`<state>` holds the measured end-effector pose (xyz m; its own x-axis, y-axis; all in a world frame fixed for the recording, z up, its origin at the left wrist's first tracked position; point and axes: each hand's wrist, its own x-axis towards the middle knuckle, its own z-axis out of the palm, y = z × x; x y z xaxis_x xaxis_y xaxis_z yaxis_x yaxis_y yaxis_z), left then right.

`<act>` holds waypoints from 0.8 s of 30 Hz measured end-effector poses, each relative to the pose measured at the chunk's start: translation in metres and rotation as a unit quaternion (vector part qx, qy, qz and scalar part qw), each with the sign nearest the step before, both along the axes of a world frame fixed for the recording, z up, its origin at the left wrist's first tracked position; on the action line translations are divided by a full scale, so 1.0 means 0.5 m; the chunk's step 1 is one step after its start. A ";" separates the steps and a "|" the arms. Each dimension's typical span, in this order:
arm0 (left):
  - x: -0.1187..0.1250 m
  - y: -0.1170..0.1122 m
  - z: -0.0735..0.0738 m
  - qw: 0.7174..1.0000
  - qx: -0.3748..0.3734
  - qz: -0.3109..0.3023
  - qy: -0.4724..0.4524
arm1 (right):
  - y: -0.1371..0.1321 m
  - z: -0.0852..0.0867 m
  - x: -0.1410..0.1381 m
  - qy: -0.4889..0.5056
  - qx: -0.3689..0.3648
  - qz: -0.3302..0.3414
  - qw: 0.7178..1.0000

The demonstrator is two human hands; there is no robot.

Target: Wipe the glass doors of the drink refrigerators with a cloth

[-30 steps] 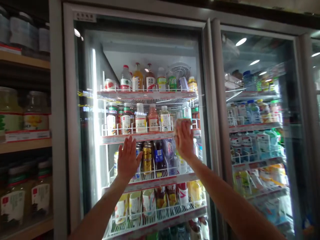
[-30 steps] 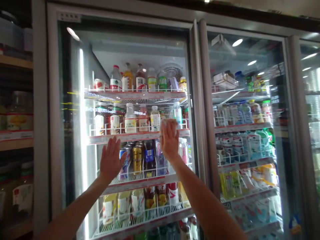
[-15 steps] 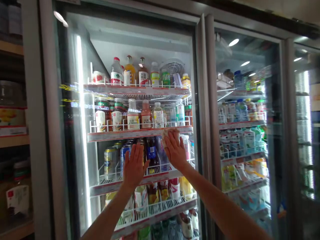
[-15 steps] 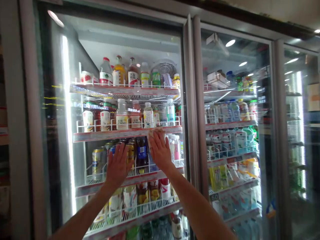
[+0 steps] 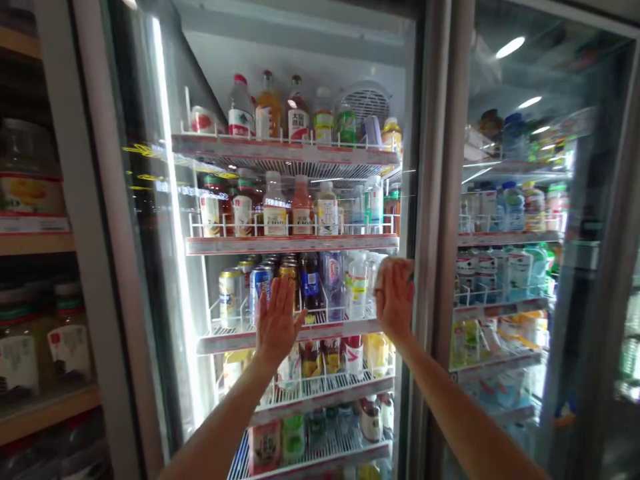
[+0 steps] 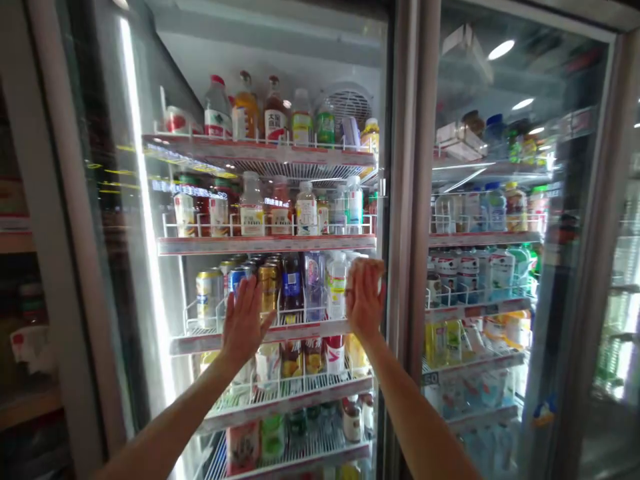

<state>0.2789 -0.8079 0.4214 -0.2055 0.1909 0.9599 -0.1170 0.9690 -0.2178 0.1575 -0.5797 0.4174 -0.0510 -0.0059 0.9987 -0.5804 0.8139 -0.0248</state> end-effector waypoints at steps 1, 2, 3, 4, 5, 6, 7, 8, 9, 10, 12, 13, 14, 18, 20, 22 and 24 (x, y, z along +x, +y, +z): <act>0.004 -0.001 -0.006 1.000 -0.004 0.004 -0.002 | 0.006 -0.002 -0.007 -0.012 -0.047 -0.008 0.999; 0.007 -0.002 -0.012 1.000 -0.006 0.006 -0.003 | 0.005 -0.005 -0.010 -0.020 -0.076 -0.008 0.997; 0.010 -0.003 -0.016 1.000 -0.006 0.009 -0.004 | -0.004 -0.009 -0.008 -0.022 -0.081 0.003 0.996; 0.012 -0.003 -0.019 1.000 -0.005 0.012 -0.005 | -0.018 -0.016 -0.001 -0.017 -0.062 0.021 0.998; 0.014 -0.002 -0.021 1.000 -0.004 0.017 -0.004 | -0.036 -0.024 0.010 -0.007 -0.023 0.045 0.999; 0.016 -0.001 -0.023 1.000 -0.004 0.024 -0.003 | -0.051 -0.033 0.023 0.004 0.031 0.071 0.997; 0.018 0.000 -0.024 0.999 -0.005 0.033 -0.002 | -0.063 -0.042 0.034 0.016 0.090 0.094 0.991; 0.020 0.001 -0.026 0.999 -0.006 0.042 -0.003 | -0.067 -0.049 0.041 0.028 0.139 0.110 0.984; 0.021 0.002 -0.028 0.999 -0.006 0.051 -0.005 | -0.063 -0.054 0.043 0.038 0.165 0.115 0.979; 0.023 0.003 -0.031 0.998 -0.005 0.057 -0.007 | -0.052 -0.056 0.041 0.043 0.164 0.109 0.980; 0.024 0.006 -0.038 0.998 -0.001 0.061 -0.015 | -0.023 -0.057 0.025 0.034 0.092 0.072 0.993; 0.024 0.008 -0.042 0.998 0.003 0.061 -0.019 | -0.011 -0.057 0.018 0.022 0.042 0.052 0.998; 0.024 0.011 -0.046 0.998 0.009 0.058 -0.021 | -0.005 -0.060 0.013 0.010 0.007 0.041 0.999; 0.022 0.018 -0.057 0.998 0.036 0.050 -0.018 | -0.025 -0.094 0.031 0.007 0.113 0.094 0.989; 0.026 0.017 -0.063 0.998 0.035 0.057 -0.021 | -0.030 -0.106 0.040 0.018 0.210 0.127 0.969; 0.034 0.011 -0.072 0.997 0.025 0.066 -0.031 | -0.011 -0.104 0.034 0.019 0.202 0.122 0.972; 0.044 0.006 -0.085 0.996 0.017 0.077 -0.041 | 0.019 -0.097 0.018 -0.001 0.097 0.084 0.992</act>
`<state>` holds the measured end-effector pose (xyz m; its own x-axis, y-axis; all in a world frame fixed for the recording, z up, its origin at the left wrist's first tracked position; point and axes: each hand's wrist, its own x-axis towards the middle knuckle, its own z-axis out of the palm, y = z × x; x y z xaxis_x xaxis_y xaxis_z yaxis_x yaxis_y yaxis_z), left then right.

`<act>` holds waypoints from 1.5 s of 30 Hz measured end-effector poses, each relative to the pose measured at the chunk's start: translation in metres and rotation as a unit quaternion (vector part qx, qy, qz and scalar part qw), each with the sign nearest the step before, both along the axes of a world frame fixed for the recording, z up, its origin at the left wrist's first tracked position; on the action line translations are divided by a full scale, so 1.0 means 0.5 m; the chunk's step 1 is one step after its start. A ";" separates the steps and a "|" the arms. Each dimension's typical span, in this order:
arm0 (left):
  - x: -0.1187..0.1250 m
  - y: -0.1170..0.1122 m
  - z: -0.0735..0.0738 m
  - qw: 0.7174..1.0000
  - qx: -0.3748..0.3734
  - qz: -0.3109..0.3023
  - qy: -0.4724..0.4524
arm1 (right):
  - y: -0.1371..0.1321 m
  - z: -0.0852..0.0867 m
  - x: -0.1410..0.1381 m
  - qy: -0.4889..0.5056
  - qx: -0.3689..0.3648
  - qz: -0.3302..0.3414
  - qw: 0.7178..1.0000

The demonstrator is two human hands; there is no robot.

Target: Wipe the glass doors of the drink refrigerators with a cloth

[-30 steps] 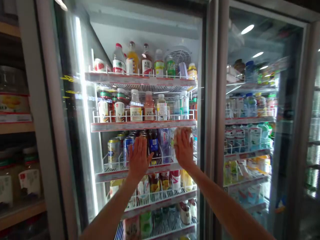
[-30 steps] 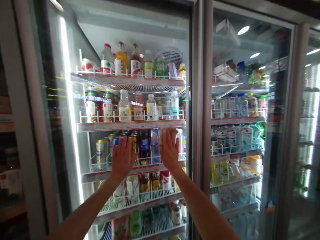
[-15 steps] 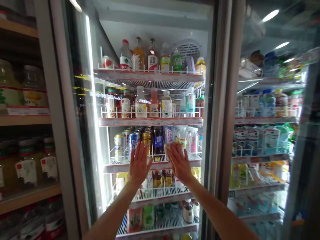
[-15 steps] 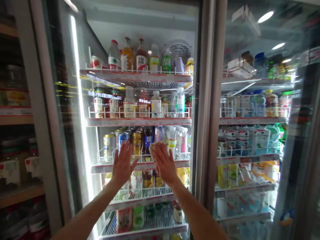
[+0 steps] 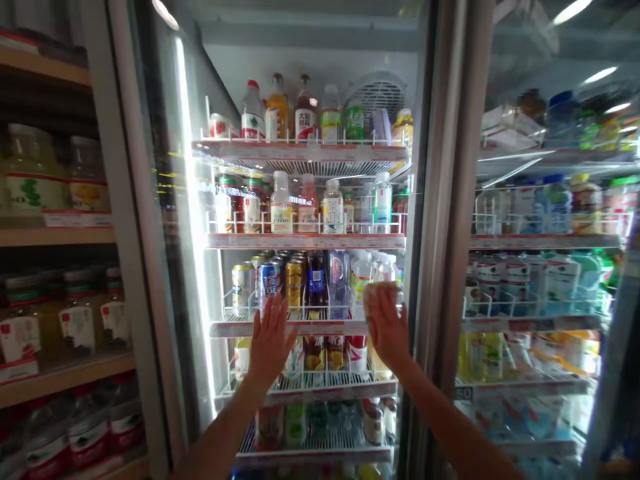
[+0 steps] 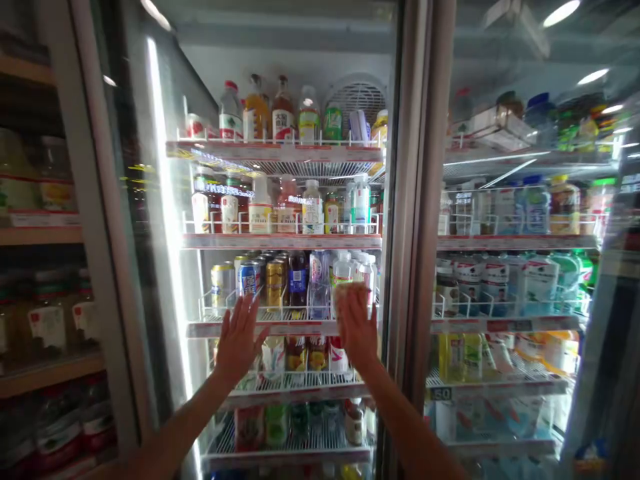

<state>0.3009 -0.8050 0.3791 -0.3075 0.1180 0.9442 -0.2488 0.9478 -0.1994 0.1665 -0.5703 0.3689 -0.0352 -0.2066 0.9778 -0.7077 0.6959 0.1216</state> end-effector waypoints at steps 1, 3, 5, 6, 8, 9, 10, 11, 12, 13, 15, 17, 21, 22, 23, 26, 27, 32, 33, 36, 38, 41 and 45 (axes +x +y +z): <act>0.004 -0.001 -0.006 1.000 -0.002 0.006 -0.004 | 0.012 0.000 -0.006 -0.015 -0.054 -0.022 0.998; 0.011 -0.001 -0.017 1.000 -0.002 0.020 -0.008 | 0.021 -0.011 -0.009 -0.024 -0.091 -0.037 0.995; 0.015 0.004 -0.022 0.999 -0.003 0.031 -0.009 | 0.009 -0.033 0.003 0.003 -0.011 0.000 1.000; 0.016 0.005 -0.023 0.999 -0.005 0.034 -0.010 | 0.000 -0.040 0.010 0.021 0.044 0.027 0.998; 0.022 0.005 -0.018 0.999 -0.006 0.038 -0.013 | -0.019 -0.037 0.018 0.040 0.110 0.064 0.991; 0.026 0.002 -0.014 0.999 -0.003 0.041 -0.012 | -0.026 -0.025 0.018 0.039 0.104 0.069 0.991; 0.031 -0.004 -0.008 0.999 0.004 0.044 -0.007 | -0.033 -0.006 0.015 0.032 0.072 0.065 0.995; 0.037 -0.012 -0.001 0.999 0.013 0.050 0.000 | -0.041 0.016 0.012 0.023 0.025 0.059 0.998; 0.043 -0.022 0.008 0.998 0.023 0.057 0.009 | -0.050 0.037 0.009 0.015 -0.024 0.053 0.998; 0.050 -0.032 0.016 0.997 0.031 0.063 0.016 | -0.060 0.055 0.009 0.009 -0.061 0.051 0.997; 0.060 -0.055 0.031 0.997 0.036 0.069 0.019 | -0.087 0.077 0.018 0.014 -0.065 0.063 0.996; 0.066 -0.076 0.041 0.997 0.038 0.069 0.015 | -0.113 0.084 0.033 0.039 0.029 0.087 0.995; 0.069 -0.106 0.038 0.998 0.022 0.052 0.015 | -0.134 0.115 0.043 0.053 0.083 0.080 0.992; 0.070 -0.112 0.034 0.999 0.016 0.047 0.016 | -0.136 0.128 0.042 0.037 0.029 0.060 0.997; 0.070 -0.116 0.030 0.999 0.010 0.041 0.016 | -0.140 0.138 0.043 0.022 -0.028 0.040 0.999; 0.070 -0.127 0.022 0.999 -0.004 0.027 0.019 | -0.167 0.143 0.061 0.024 -0.040 0.028 0.999; 0.070 -0.131 0.021 1.000 -0.011 0.020 0.021 | -0.179 0.137 0.071 0.043 0.017 0.044 0.998; 0.084 -0.166 0.028 0.999 0.028 0.012 0.042 | -0.214 0.147 0.091 0.089 0.116 0.069 0.987; 0.090 -0.175 0.030 0.997 0.049 0.018 0.049 | -0.215 0.160 0.088 0.074 0.060 0.051 0.994; 0.106 -0.201 0.033 0.995 0.079 0.028 0.054 | -0.232 0.188 0.089 0.038 -0.046 0.015 0.998; 0.114 -0.212 0.033 0.996 0.075 0.027 0.049 | -0.258 0.182 0.104 0.050 0.014 0.037 0.998; 0.122 -0.224 0.033 0.996 0.069 0.030 0.041 | -0.298 0.173 0.130 0.088 0.162 0.089 0.979; 0.133 -0.242 0.038 0.992 0.107 0.053 0.047 | -0.321 0.217 0.135 0.057 0.094 0.072 0.991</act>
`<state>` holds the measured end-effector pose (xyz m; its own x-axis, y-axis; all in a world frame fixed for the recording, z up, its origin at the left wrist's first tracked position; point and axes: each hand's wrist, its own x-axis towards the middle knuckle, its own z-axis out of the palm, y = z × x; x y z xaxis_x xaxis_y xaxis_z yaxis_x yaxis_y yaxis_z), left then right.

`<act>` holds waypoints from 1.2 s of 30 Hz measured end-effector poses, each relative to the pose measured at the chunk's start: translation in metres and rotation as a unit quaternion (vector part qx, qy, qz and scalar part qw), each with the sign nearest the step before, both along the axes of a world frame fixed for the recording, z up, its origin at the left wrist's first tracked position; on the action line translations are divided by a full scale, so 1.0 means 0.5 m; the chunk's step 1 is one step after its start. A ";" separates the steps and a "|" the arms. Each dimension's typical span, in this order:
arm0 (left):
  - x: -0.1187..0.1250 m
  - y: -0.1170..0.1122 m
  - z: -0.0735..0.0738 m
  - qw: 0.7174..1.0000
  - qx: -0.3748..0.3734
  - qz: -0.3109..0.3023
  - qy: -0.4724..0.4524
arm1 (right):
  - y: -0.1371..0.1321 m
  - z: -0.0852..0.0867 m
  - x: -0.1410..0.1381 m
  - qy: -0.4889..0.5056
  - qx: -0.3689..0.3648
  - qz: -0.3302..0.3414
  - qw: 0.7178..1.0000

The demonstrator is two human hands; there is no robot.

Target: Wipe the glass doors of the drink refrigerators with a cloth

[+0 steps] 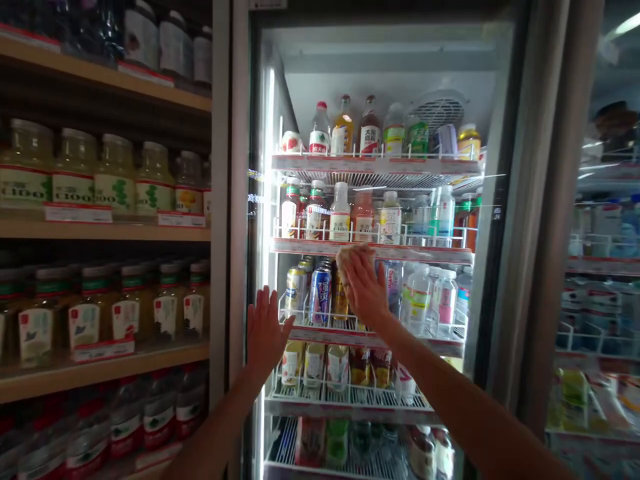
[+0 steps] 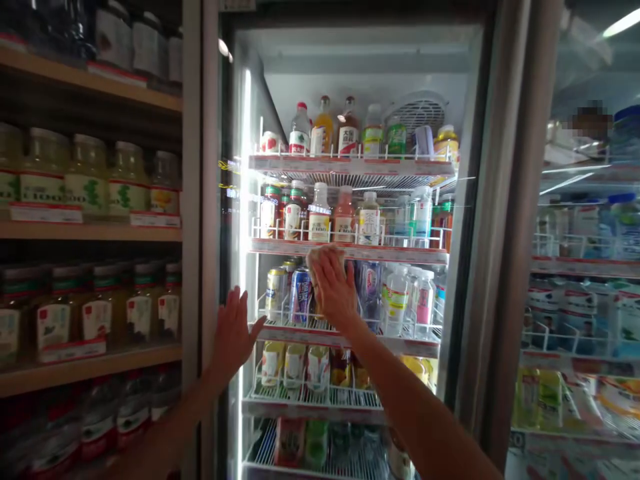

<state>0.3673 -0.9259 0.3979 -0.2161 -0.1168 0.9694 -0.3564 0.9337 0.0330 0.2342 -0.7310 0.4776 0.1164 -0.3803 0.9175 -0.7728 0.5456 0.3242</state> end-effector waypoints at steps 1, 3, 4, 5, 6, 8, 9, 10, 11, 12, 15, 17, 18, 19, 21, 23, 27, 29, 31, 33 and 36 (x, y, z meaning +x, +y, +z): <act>0.004 -0.005 0.000 1.000 0.013 0.006 0.001 | -0.005 0.010 0.000 -0.020 -0.029 -0.011 0.999; 0.012 -0.016 -0.001 1.000 0.023 0.011 -0.009 | -0.020 0.014 0.008 -0.032 -0.031 -0.011 0.999; 0.017 -0.020 -0.003 1.000 0.021 0.011 -0.018 | -0.030 0.008 0.015 -0.017 0.005 0.004 1.000; 0.022 -0.025 -0.006 0.999 0.016 0.012 -0.027 | -0.042 -0.001 0.023 0.008 0.056 0.027 0.998; 0.027 -0.029 -0.009 0.999 0.011 0.014 -0.035 | -0.055 -0.007 0.032 0.036 0.108 0.052 0.992; 0.040 -0.039 -0.012 0.999 0.005 0.021 -0.038 | -0.083 -0.004 0.050 0.066 0.165 0.086 0.980; 0.048 -0.044 -0.013 0.999 0.003 0.026 -0.036 | -0.098 0.009 0.057 0.059 0.158 0.090 0.982; 0.056 -0.049 -0.013 0.999 0.003 0.031 -0.034 | -0.113 0.026 0.063 0.039 0.131 0.086 0.987; 0.065 -0.054 -0.011 0.999 0.004 0.037 -0.033 | -0.128 0.046 0.069 0.013 0.098 0.079 0.992; 0.074 -0.058 -0.010 0.999 0.005 0.042 -0.032 | -0.143 0.062 0.076 -0.010 0.071 0.074 0.995; 0.104 -0.070 -0.006 0.998 0.008 0.057 -0.031 | -0.187 0.070 0.100 -0.016 0.085 0.095 0.992; 0.124 -0.078 -0.005 0.997 0.004 0.068 -0.033 | -0.210 0.042 0.117 0.025 0.151 0.132 0.979; 0.133 -0.082 -0.005 0.997 -0.002 0.072 -0.036 | -0.218 0.028 0.124 0.047 0.185 0.150 0.970; 0.142 -0.086 -0.004 0.996 -0.009 0.074 -0.039 | -0.225 0.018 0.128 0.061 0.207 0.163 0.963; 0.157 -0.094 0.000 0.996 -0.023 0.082 -0.035 | -0.232 0.017 0.132 0.061 0.205 0.166 0.963; 0.166 -0.099 0.008 0.995 -0.029 0.090 -0.022 | -0.234 0.034 0.131 0.032 0.156 0.145 0.977; 0.166 -0.100 0.034 0.996 -0.030 0.078 -0.009 | -0.234 0.049 0.129 0.047 0.143 0.141 0.978; 0.161 -0.099 0.050 0.997 -0.028 0.067 -0.006 | -0.233 0.051 0.127 0.086 0.187 0.155 0.966; 0.153 -0.096 0.065 0.998 -0.024 0.062 -0.005 | -0.228 0.070 0.121 0.077 0.175 0.140 0.972; 0.143 -0.091 0.079 0.998 -0.022 0.057 -0.003 | -0.217 0.103 0.113 0.028 0.101 0.105 0.989; 0.125 -0.080 0.099 0.998 -0.030 0.049 0.005 | -0.188 0.132 0.096 -0.001 0.038 0.070 0.997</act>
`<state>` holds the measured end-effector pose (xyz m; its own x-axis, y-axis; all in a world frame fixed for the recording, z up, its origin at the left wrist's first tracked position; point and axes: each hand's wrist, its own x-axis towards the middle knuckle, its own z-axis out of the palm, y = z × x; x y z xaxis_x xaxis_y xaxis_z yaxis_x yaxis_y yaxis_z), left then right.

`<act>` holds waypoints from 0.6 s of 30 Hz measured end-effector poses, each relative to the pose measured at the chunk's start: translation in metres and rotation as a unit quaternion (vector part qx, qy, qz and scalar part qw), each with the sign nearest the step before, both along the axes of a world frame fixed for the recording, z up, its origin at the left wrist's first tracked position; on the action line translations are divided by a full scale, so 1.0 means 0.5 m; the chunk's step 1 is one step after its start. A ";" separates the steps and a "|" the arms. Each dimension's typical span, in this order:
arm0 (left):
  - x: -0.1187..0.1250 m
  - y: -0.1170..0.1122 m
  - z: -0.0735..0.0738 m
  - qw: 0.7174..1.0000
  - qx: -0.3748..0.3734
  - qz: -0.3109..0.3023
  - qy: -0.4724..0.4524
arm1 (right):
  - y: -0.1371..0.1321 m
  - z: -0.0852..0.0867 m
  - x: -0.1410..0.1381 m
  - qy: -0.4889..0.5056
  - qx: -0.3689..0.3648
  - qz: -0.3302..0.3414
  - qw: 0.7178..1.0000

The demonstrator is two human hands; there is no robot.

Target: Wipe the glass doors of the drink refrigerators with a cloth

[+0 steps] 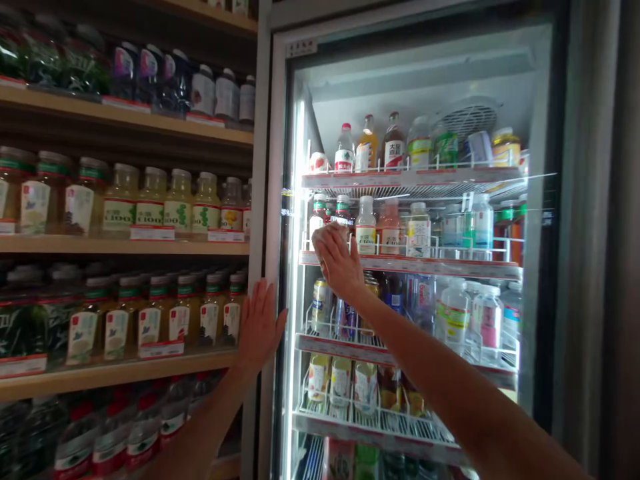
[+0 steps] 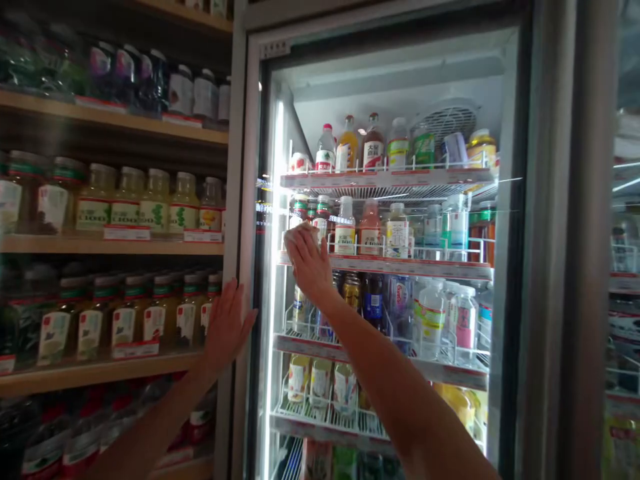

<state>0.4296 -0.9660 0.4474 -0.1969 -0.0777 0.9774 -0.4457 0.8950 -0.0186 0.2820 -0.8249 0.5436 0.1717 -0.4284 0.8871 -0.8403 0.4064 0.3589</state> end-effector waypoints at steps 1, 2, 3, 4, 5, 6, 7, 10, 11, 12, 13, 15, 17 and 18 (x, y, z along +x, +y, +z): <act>-0.007 0.004 0.006 1.000 -0.005 -0.003 0.002 | 0.013 -0.002 -0.007 0.016 0.013 0.000 1.000; -0.015 0.009 0.012 1.000 -0.011 -0.006 0.003 | 0.027 -0.006 -0.015 0.042 0.039 0.003 0.998; -0.024 0.013 0.019 1.000 -0.017 -0.009 0.002 | 0.042 -0.012 -0.025 0.068 0.067 0.007 0.995; -0.033 0.017 0.026 1.000 -0.023 -0.012 0.001 | 0.058 -0.014 -0.036 0.088 0.083 0.008 0.993; -0.042 0.022 0.034 0.999 -0.028 -0.016 0.001 | 0.074 -0.012 -0.048 0.094 0.081 0.003 0.992; -0.052 0.027 0.044 0.999 -0.032 -0.021 0.002 | 0.090 -0.005 -0.060 0.084 0.056 -0.008 0.995; -0.063 0.033 0.054 0.999 -0.035 -0.028 0.003 | 0.106 0.006 -0.072 0.062 0.013 -0.025 0.998; -0.097 0.056 0.088 0.998 -0.038 -0.056 0.007 | 0.151 0.030 -0.098 0.007 -0.099 -0.066 0.993; -0.108 0.065 0.099 0.997 -0.041 -0.065 0.008 | 0.164 0.029 -0.103 0.010 -0.099 -0.070 0.993; -0.119 0.074 0.110 0.996 -0.046 -0.072 0.010 | 0.175 0.023 -0.106 0.024 -0.077 -0.071 0.994; -0.129 0.084 0.120 0.995 -0.051 -0.078 0.014 | 0.185 0.014 -0.109 0.045 -0.043 -0.068 0.996; -0.148 0.101 0.138 0.994 -0.063 -0.090 0.018 | 0.203 0.002 -0.116 0.081 0.016 -0.063 0.995; -0.165 0.115 0.153 0.992 -0.073 -0.101 0.019 | 0.223 0.006 -0.128 0.075 -0.004 -0.073 0.995; -0.173 0.122 0.161 0.991 -0.079 -0.106 0.020 | 0.233 0.014 -0.135 0.055 -0.044 -0.083 0.994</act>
